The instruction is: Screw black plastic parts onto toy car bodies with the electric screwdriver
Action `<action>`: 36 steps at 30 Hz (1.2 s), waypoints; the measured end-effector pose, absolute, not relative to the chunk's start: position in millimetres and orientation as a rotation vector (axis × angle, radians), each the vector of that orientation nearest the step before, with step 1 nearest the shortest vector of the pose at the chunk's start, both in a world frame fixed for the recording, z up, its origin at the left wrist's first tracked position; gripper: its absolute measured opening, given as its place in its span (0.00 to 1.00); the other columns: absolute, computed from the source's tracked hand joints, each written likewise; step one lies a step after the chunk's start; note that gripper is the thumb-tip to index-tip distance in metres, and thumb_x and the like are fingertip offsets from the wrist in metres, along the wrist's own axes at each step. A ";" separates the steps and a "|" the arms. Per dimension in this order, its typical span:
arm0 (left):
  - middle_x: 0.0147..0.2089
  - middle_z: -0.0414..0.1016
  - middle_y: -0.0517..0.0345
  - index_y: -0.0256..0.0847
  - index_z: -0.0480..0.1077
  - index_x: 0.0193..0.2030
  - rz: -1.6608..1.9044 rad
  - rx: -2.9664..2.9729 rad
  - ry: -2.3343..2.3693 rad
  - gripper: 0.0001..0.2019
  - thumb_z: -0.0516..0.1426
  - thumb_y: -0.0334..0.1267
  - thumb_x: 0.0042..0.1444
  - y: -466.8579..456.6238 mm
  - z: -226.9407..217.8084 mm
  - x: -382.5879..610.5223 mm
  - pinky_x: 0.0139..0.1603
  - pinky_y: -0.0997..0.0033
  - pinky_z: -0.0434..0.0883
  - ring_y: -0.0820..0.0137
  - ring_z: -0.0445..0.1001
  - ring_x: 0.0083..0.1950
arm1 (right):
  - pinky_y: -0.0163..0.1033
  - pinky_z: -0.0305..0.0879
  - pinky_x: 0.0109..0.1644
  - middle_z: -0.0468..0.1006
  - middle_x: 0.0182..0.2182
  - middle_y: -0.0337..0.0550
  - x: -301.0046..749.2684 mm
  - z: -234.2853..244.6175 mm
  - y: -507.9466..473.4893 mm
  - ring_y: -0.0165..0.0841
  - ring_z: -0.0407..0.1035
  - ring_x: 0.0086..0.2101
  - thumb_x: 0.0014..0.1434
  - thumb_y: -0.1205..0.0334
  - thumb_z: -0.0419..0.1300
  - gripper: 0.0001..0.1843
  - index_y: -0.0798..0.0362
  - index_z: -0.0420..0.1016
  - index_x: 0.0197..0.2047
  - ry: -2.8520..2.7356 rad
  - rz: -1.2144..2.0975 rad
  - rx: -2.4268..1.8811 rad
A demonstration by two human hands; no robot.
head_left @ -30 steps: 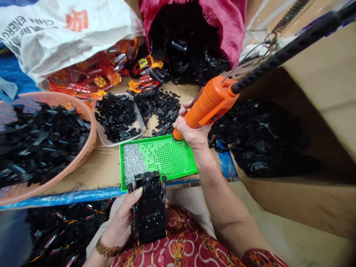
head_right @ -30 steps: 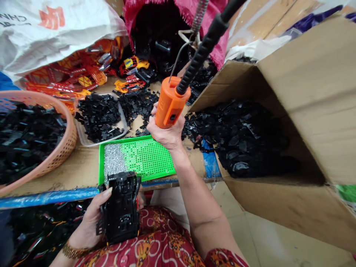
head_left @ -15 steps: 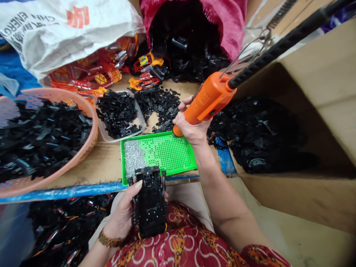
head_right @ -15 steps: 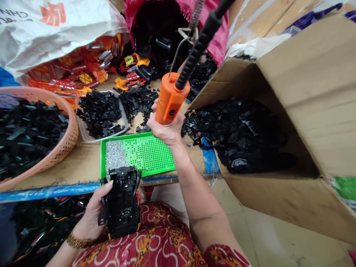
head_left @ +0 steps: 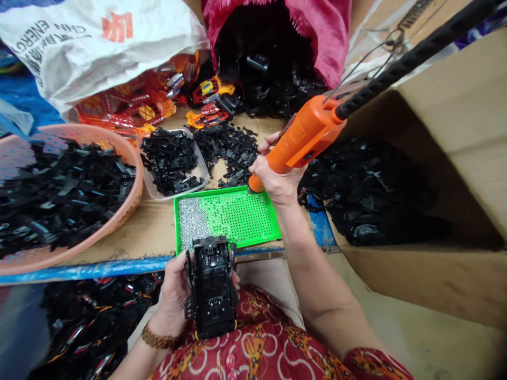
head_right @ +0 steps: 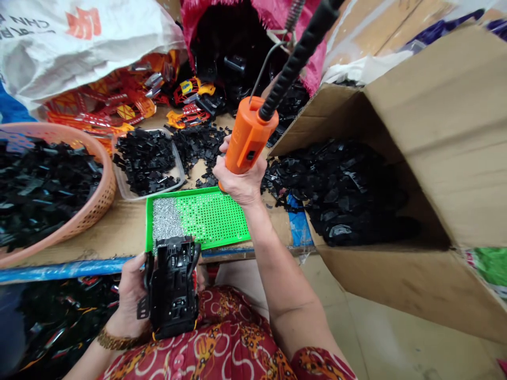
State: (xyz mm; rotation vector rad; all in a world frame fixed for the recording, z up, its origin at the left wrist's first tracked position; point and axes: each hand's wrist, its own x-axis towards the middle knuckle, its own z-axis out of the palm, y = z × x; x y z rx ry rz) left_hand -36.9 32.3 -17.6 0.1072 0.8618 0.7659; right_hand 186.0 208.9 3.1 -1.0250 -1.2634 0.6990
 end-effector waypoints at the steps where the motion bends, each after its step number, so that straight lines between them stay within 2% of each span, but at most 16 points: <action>1: 0.34 0.86 0.43 0.34 0.83 0.45 0.767 0.107 0.871 0.32 0.62 0.64 0.50 32.4 -16.5 -37.1 0.34 0.56 0.82 0.50 0.84 0.33 | 0.45 0.79 0.43 0.75 0.39 0.35 184.0 6.1 207.9 0.31 0.72 0.33 0.52 0.55 0.68 0.19 0.43 0.67 0.45 -1.231 0.623 -0.990; 3: 0.35 0.86 0.43 0.34 0.83 0.44 0.749 0.106 0.892 0.30 0.64 0.63 0.49 33.5 -12.8 -37.2 0.35 0.56 0.82 0.50 0.84 0.33 | 0.43 0.79 0.39 0.74 0.37 0.33 179.5 13.2 205.5 0.29 0.71 0.29 0.51 0.56 0.68 0.19 0.44 0.68 0.45 -1.183 0.525 -0.922; 10: 0.35 0.86 0.40 0.32 0.83 0.43 0.667 0.163 0.890 0.33 0.65 0.65 0.49 38.1 -7.1 -34.3 0.35 0.58 0.82 0.52 0.84 0.33 | 0.38 0.75 0.29 0.73 0.36 0.32 178.6 55.3 180.3 0.26 0.66 0.23 0.51 0.50 0.73 0.20 0.41 0.69 0.43 -1.136 0.635 -0.797; 13: 0.33 0.85 0.41 0.32 0.82 0.44 0.663 0.116 0.825 0.35 0.60 0.68 0.54 37.4 -9.6 -32.5 0.33 0.58 0.81 0.52 0.84 0.32 | 0.37 0.71 0.25 0.72 0.36 0.32 175.8 80.5 158.3 0.25 0.66 0.22 0.48 0.57 0.74 0.18 0.42 0.72 0.40 -1.090 0.750 -0.711; 17: 0.31 0.84 0.42 0.32 0.79 0.53 0.674 -0.024 0.790 0.40 0.47 0.70 0.62 36.8 -7.0 -30.1 0.31 0.56 0.80 0.49 0.84 0.34 | 0.38 0.68 0.23 0.70 0.35 0.33 160.3 109.1 126.0 0.25 0.65 0.21 0.44 0.64 0.74 0.17 0.44 0.76 0.37 -1.037 0.933 -0.597; 20: 0.37 0.85 0.42 0.32 0.77 0.57 0.714 -0.120 0.792 0.41 0.40 0.67 0.66 36.4 -0.4 -26.8 0.39 0.53 0.81 0.47 0.85 0.41 | 0.37 0.69 0.22 0.71 0.34 0.32 145.7 116.2 107.4 0.24 0.65 0.20 0.43 0.66 0.74 0.18 0.44 0.75 0.36 -1.031 1.081 -0.602; 22: 0.41 0.86 0.43 0.33 0.76 0.59 0.749 -0.145 0.816 0.38 0.40 0.62 0.70 35.3 4.0 -23.8 0.46 0.51 0.81 0.47 0.85 0.46 | 0.36 0.69 0.22 0.72 0.35 0.32 137.3 112.3 99.6 0.22 0.66 0.19 0.45 0.66 0.73 0.16 0.46 0.75 0.38 -1.044 1.113 -0.554; 26: 0.46 0.86 0.43 0.32 0.75 0.61 0.793 -0.128 0.854 0.32 0.43 0.56 0.73 32.5 10.0 -18.5 0.52 0.51 0.79 0.48 0.84 0.50 | 0.36 0.75 0.25 0.73 0.38 0.32 125.8 95.8 93.7 0.23 0.70 0.22 0.53 0.60 0.72 0.15 0.45 0.74 0.42 -1.169 1.106 -0.547; 31: 0.50 0.86 0.46 0.36 0.73 0.64 0.843 -0.129 0.792 0.30 0.41 0.54 0.74 32.4 12.8 -14.4 0.54 0.51 0.79 0.51 0.84 0.50 | 0.36 0.74 0.25 0.72 0.36 0.34 118.1 80.3 93.1 0.24 0.70 0.20 0.52 0.42 0.73 0.23 0.41 0.70 0.44 -1.287 1.041 -0.670; 36: 0.54 0.84 0.46 0.40 0.69 0.69 0.907 -0.139 0.766 0.26 0.47 0.51 0.73 34.1 9.6 -12.7 0.57 0.51 0.78 0.54 0.84 0.50 | 0.36 0.75 0.27 0.73 0.39 0.35 117.9 70.2 92.3 0.24 0.71 0.22 0.57 0.45 0.71 0.19 0.40 0.70 0.46 -1.328 1.045 -0.663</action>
